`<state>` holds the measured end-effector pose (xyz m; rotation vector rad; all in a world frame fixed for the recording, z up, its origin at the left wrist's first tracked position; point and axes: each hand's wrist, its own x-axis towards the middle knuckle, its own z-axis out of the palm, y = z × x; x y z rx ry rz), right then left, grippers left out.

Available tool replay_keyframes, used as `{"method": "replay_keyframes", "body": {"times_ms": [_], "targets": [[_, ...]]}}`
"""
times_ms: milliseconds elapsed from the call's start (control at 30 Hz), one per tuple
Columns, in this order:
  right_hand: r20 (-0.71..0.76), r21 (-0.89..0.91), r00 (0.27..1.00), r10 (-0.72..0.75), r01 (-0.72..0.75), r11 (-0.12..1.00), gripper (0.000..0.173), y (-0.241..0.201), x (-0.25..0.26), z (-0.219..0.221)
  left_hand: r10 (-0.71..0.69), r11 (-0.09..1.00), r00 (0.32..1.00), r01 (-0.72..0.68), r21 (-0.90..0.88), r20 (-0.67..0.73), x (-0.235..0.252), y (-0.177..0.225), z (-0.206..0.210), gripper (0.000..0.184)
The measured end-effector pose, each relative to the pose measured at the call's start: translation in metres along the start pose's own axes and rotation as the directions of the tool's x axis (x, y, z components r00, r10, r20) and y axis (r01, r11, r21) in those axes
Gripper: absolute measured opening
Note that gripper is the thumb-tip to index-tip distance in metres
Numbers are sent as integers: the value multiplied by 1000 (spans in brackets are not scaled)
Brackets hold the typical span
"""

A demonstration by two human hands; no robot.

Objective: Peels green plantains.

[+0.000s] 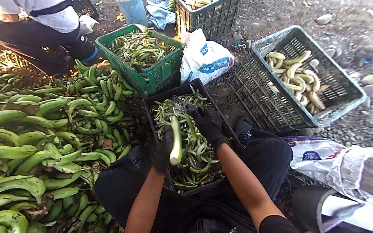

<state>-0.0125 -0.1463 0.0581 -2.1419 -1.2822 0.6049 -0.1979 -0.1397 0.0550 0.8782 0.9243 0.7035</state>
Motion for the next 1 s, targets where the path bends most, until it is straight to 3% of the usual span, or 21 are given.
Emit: {"method": "replay_keyframes", "body": {"times_ms": [100, 200, 267, 333, 400, 467, 567, 600, 700, 767, 833, 867, 900, 967, 1000], "targets": [[128, 63, 985, -114, 107, 992, 56, 2, -23, -3, 247, 969, 966, -248, -6, -79, 13, -7, -24, 69], [322, 24, 940, -111, 109, 994, 71, 6, -64, 6, 459, 885, 855, -464, 39, -242, 20, -5, -32, 58], [293, 38, 942, -161, 157, 987, 85, 14, -97, 13, 532, 831, 768, -555, 45, -357, 23, 1, -33, 55], [179, 47, 963, -201, 196, 980, 84, 19, -110, 16, 555, 818, 748, -571, 74, -364, 21, 3, -35, 58], [166, 15, 973, -159, 159, 987, 70, 13, -92, 13, 473, 879, 855, -474, 51, -213, 18, 1, -32, 59], [158, -23, 982, -99, 104, 994, 64, 10, -55, 13, 270, 950, 962, -271, 154, 31, 8, 3, -21, 53], [127, -46, 990, -60, 67, 997, 63, 13, -6, 10, -34, 980, 983, -3, 200, 179, -6, 1, -2, 51], [148, -25, 988, -46, 50, 998, 66, 12, 0, 5, -43, 976, 985, 5, 219, 168, -11, 2, 2, 50], [159, 38, 983, -96, 91, 995, 62, 11, -19, -2, 206, 974, 969, -190, 119, -135, 6, -4, -3, 57], [189, -44, 979, -78, 88, 995, 65, 15, -43, 6, 370, 927, 874, -368, 70, -313, 22, -15, -22, 65], [137, -53, 979, -153, 162, 985, 74, 23, -74, 17, 390, 904, 773, -425, 48, -500, 25, -10, -20, 59], [71, -43, 974, -216, 219, 975, 80, 28, -88, 22, 389, 918, 708, -349, 187, -590, 19, -7, -17, 54], [-18, -41, 962, -271, 271, 962, 83, 33, -99, 29, 403, 900, 660, -161, 404, -634, 10, -4, -15, 46], [-78, -49, 956, -284, 281, 959, 81, 35, -100, 34, 326, 779, 669, 210, 591, -668, -1, 3, -8, 45], [-45, -52, 964, -261, 258, 965, 76, 33, -93, 32, 296, 745, 656, 296, 598, -694, 1, 3, -7, 48]]}}
